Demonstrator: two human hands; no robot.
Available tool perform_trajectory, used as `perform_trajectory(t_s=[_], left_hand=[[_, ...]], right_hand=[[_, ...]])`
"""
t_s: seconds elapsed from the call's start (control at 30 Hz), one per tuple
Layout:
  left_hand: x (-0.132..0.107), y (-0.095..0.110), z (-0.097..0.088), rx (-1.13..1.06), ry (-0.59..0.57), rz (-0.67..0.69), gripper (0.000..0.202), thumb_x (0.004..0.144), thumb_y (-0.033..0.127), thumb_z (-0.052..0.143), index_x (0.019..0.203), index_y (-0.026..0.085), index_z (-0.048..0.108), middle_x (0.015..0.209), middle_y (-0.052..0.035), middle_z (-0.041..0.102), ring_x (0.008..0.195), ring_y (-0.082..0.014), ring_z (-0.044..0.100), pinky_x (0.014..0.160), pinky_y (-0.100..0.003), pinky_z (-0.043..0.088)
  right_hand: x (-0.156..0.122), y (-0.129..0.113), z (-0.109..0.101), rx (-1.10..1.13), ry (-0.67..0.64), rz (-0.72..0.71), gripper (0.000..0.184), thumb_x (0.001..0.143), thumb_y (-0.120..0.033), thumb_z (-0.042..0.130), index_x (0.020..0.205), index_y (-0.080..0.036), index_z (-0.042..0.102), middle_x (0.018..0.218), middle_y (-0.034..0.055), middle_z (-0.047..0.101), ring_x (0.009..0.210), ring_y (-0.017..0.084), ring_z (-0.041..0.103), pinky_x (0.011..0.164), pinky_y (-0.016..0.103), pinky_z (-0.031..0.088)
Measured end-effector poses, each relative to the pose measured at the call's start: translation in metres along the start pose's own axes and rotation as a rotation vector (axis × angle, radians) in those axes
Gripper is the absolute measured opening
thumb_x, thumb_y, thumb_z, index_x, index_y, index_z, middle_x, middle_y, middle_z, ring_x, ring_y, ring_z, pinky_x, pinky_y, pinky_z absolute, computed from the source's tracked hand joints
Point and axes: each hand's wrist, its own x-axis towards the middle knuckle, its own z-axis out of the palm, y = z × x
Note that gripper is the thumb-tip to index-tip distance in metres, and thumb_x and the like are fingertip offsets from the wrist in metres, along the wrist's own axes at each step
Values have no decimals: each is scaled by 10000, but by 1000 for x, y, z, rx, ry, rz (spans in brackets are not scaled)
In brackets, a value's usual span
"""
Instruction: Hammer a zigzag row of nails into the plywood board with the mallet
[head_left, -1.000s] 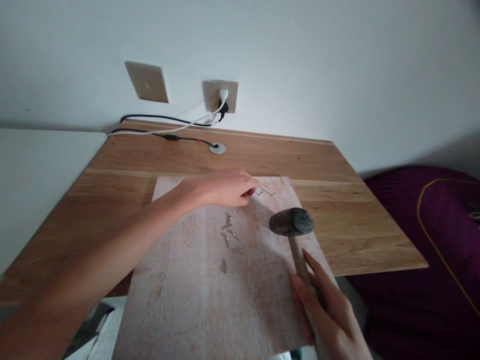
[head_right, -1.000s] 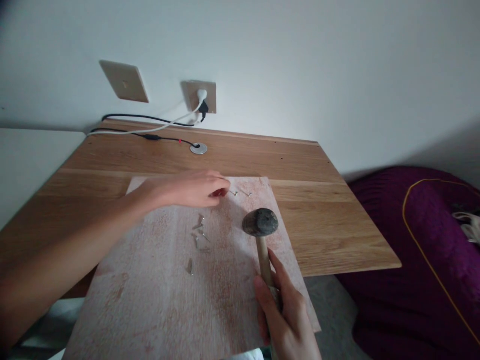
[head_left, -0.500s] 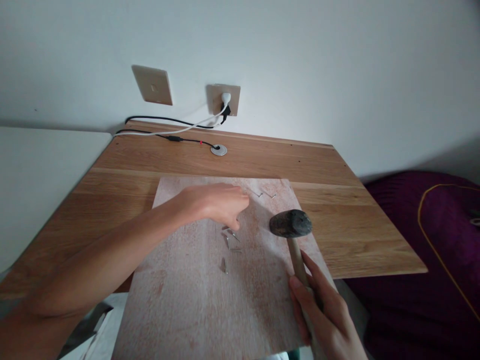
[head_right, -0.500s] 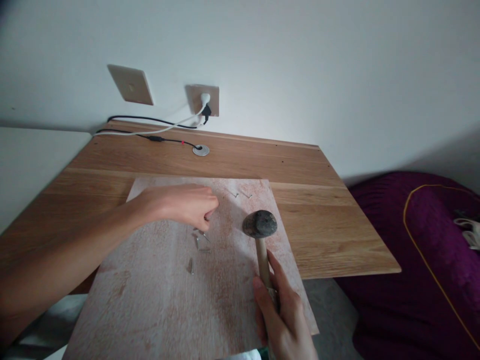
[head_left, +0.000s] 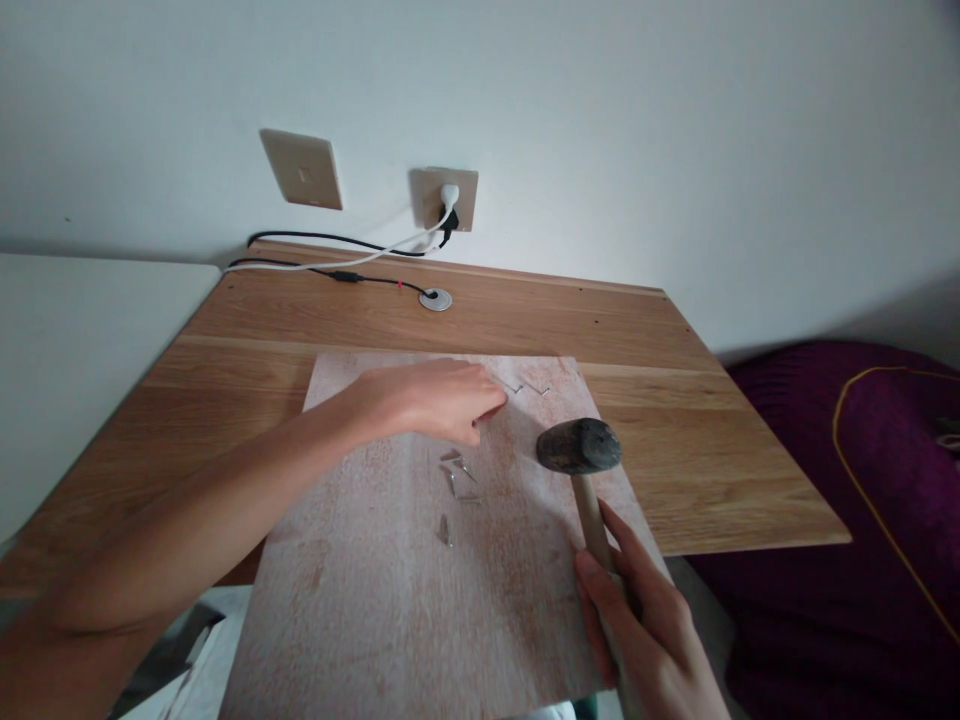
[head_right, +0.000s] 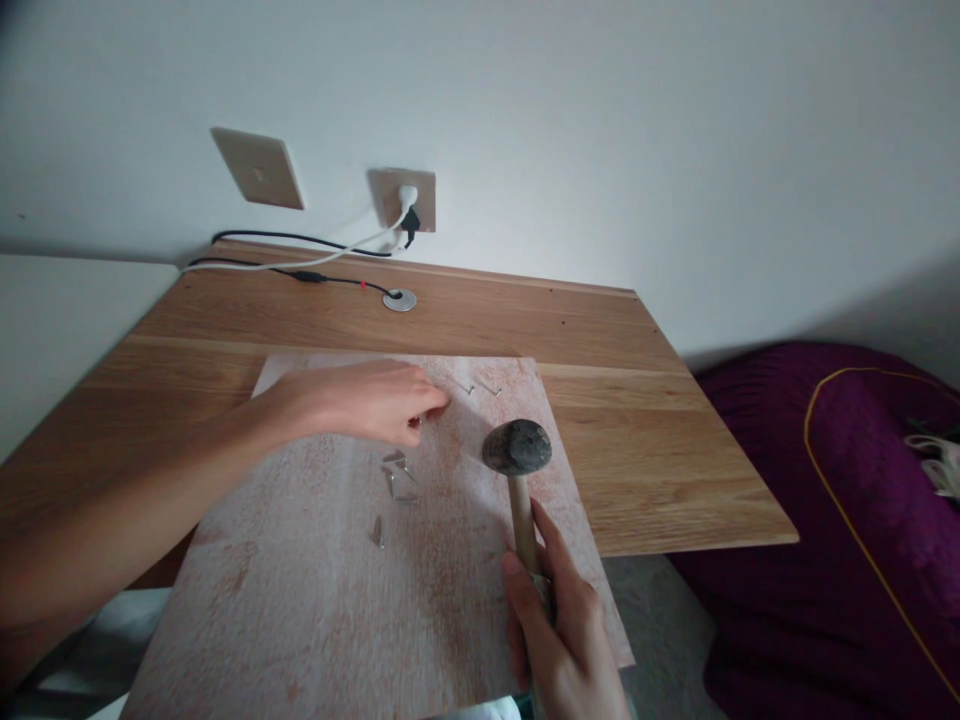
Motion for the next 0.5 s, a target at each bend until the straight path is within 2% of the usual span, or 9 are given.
perform_trajectory(t_s=[0.1, 0.2, 0.3, 0.5], left_hand=[[12, -21, 7, -190, 174, 92, 128, 818, 87, 634, 795, 193, 702, 761, -16, 703, 651, -141, 573, 633, -294, 368], [20, -38, 13, -319, 317, 115, 123, 873, 103, 630, 876, 176, 728, 795, -12, 728, 678, -124, 612, 696, -273, 414], [22, -46, 16, -355, 352, 107, 139, 896, 99, 625, 901, 171, 744, 812, -13, 748, 682, -118, 626, 718, -269, 425], [23, -44, 19, -350, 356, 125, 185, 879, 46, 625, 911, 176, 753, 821, 0, 760, 680, -108, 638, 715, -256, 427]], right_hand=[[0, 0, 2, 3, 17, -5, 838, 1005, -667, 623, 1634, -119, 541, 436, -92, 498, 369, 152, 462, 385, 272, 380], [0, 1, 3, 8, 32, -7, 843, 1005, -668, 619, 1638, -117, 540, 442, -87, 512, 369, 147, 460, 376, 264, 378], [0, 2, 3, 8, 26, -14, 864, 1007, -657, 618, 1659, -103, 504, 439, -90, 512, 371, 145, 450, 391, 268, 367], [0, 2, 2, 2, 14, -12, 863, 1023, -672, 595, 1661, -101, 487, 445, -97, 508, 381, 144, 439, 414, 279, 352]])
